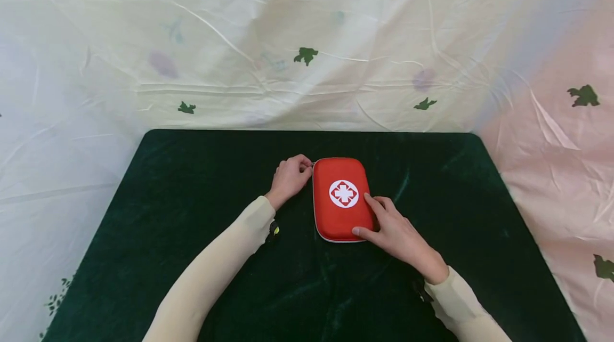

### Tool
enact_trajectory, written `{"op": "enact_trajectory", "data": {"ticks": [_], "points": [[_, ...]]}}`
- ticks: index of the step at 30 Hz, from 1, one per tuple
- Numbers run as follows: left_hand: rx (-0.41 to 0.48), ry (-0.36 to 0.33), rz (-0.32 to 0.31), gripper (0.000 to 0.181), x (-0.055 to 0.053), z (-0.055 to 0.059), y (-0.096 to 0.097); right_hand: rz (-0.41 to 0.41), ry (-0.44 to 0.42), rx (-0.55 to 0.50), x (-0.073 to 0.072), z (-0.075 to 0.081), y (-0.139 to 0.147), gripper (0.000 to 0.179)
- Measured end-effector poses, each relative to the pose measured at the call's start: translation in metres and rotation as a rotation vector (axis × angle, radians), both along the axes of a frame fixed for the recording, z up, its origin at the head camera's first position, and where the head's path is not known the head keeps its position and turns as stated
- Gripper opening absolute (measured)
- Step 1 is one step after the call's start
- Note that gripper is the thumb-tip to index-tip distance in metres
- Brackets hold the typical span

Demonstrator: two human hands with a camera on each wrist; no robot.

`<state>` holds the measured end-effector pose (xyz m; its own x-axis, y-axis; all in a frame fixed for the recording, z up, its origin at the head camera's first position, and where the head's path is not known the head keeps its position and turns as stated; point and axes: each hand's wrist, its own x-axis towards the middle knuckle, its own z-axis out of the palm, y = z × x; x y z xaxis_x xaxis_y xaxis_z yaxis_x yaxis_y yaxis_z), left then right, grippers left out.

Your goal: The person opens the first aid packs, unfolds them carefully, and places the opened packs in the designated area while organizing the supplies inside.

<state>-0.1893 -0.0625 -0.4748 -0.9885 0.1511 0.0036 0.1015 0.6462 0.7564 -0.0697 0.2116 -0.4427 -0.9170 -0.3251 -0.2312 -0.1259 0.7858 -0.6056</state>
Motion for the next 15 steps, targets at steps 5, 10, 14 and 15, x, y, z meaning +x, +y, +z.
{"op": "enact_trajectory", "data": {"ticks": [5,10,14,15], "points": [[-0.020,0.005,0.001,0.018,-0.001,-0.001,-0.002,-0.004,0.046,0.061,-0.005,0.005,-0.002,0.088],[-0.059,-0.001,-0.009,0.019,0.000,0.000,-0.007,0.026,0.180,0.125,-0.020,0.008,-0.009,0.079],[-0.074,-0.002,-0.018,0.019,0.001,0.001,-0.009,0.116,0.273,0.129,-0.041,0.006,-0.016,0.078],[-0.072,-0.001,-0.020,0.019,0.001,0.000,-0.009,0.137,0.287,0.130,-0.047,0.004,-0.018,0.079]]}}
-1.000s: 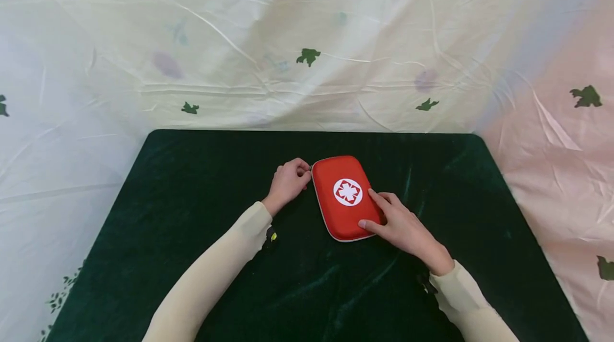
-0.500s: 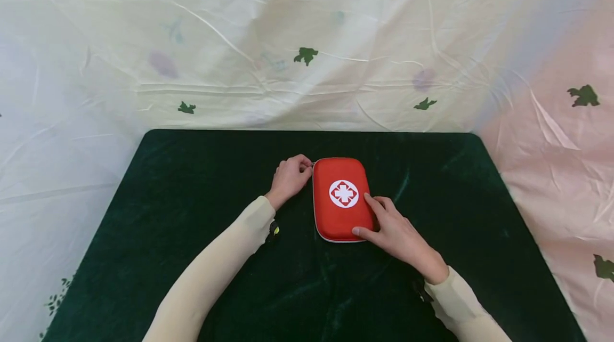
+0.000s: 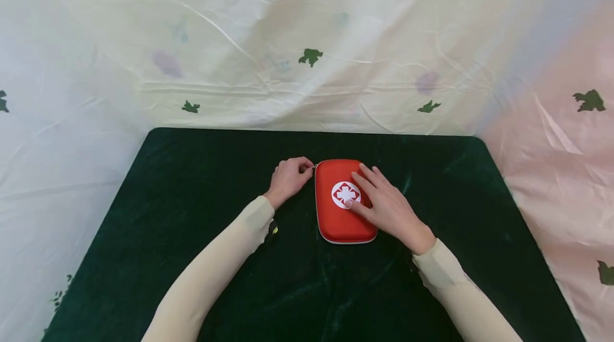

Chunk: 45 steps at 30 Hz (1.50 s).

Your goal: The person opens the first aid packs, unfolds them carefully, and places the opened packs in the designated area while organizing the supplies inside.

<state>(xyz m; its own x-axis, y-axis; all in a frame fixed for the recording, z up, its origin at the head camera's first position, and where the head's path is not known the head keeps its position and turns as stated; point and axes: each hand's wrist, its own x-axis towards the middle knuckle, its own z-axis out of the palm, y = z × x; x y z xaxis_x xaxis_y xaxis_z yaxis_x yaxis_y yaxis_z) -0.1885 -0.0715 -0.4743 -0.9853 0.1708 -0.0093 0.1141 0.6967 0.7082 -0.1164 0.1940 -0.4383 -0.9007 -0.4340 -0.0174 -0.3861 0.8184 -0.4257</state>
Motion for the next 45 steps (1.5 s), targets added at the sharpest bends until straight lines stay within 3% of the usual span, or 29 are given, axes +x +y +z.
{"op": "enact_trajectory", "data": {"ticks": [7,19,35,45], "points": [[-0.009,-0.004,-0.013,0.019,0.001,-0.001,0.004,0.066,-0.074,0.029,-0.021,-0.012,-0.001,0.084],[-0.056,-0.003,-0.043,0.021,0.005,-0.001,0.004,0.034,-0.149,0.044,-0.014,-0.016,-0.005,0.086],[-0.080,0.013,-0.040,0.021,0.002,0.004,0.002,0.046,-0.180,-0.002,-0.021,-0.007,-0.007,0.087],[-0.125,0.033,-0.067,0.020,0.004,0.005,-0.004,0.061,-0.202,-0.001,-0.025,-0.008,-0.010,0.086]]}}
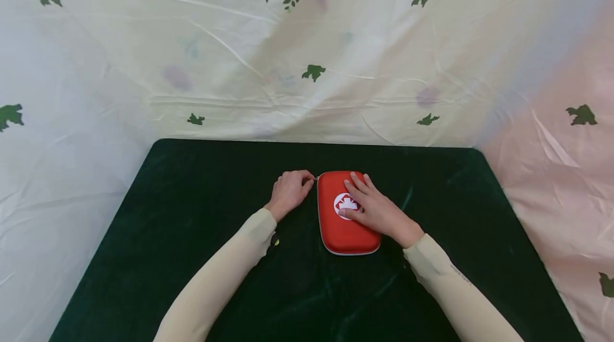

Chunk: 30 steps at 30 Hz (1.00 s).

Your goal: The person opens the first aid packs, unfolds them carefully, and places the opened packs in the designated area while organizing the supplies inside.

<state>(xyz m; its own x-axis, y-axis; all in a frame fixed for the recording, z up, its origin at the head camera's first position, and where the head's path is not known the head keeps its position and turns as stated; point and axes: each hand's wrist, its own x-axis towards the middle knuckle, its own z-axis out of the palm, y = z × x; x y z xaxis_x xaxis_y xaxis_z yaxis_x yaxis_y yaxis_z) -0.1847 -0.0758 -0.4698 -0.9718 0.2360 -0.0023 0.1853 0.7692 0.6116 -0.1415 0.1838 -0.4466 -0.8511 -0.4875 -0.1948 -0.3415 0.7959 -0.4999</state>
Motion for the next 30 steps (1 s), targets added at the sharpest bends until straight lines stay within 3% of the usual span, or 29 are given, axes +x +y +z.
{"op": "enact_trajectory", "data": {"ticks": [7,13,19,30], "points": [[-0.045,0.013,-0.057,0.017,0.003,0.004,-0.004,-0.003,-0.010,0.001,0.000,0.002,-0.002,0.088],[-0.064,-0.026,-0.116,0.014,0.007,0.008,-0.007,0.005,0.021,0.022,-0.004,0.007,-0.001,0.086],[-0.077,-0.050,-0.162,0.015,0.015,0.010,-0.007,0.001,0.005,0.029,-0.006,0.007,0.000,0.087],[-0.105,-0.073,-0.191,0.017,0.035,0.011,-0.010,0.005,0.003,0.027,-0.002,0.005,-0.002,0.085]]}}
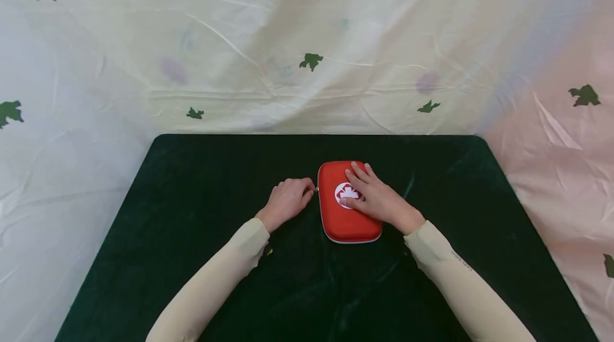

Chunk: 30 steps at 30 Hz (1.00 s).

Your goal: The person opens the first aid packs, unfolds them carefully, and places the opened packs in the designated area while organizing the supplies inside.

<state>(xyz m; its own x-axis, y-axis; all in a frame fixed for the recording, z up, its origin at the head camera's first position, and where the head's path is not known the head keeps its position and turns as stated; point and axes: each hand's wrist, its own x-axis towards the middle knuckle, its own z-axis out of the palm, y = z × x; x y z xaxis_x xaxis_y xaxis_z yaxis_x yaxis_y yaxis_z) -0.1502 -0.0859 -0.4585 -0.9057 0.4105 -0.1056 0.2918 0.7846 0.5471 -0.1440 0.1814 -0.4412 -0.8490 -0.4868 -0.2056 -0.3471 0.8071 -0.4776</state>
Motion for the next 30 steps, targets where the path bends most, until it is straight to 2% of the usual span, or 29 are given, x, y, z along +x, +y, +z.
{"op": "enact_trajectory", "data": {"ticks": [10,15,19,24,30], "points": [[-0.032,0.044,-0.102,0.019,0.008,0.012,-0.003,0.006,0.012,0.009,-0.003,0.002,0.001,0.085],[-0.065,0.054,-0.140,0.018,0.014,0.012,-0.004,0.007,0.002,0.012,-0.001,-0.001,0.001,0.085],[-0.082,0.073,-0.183,0.017,0.013,0.014,-0.001,-0.006,0.009,0.007,-0.002,0.000,0.003,0.085],[-0.090,0.075,-0.208,0.018,0.016,0.017,0.000,-0.006,0.003,0.010,0.001,-0.001,0.003,0.085],[-0.070,0.086,-0.222,0.019,0.019,0.015,-0.003,0.004,0.006,0.019,0.000,-0.001,0.001,0.084]]}}
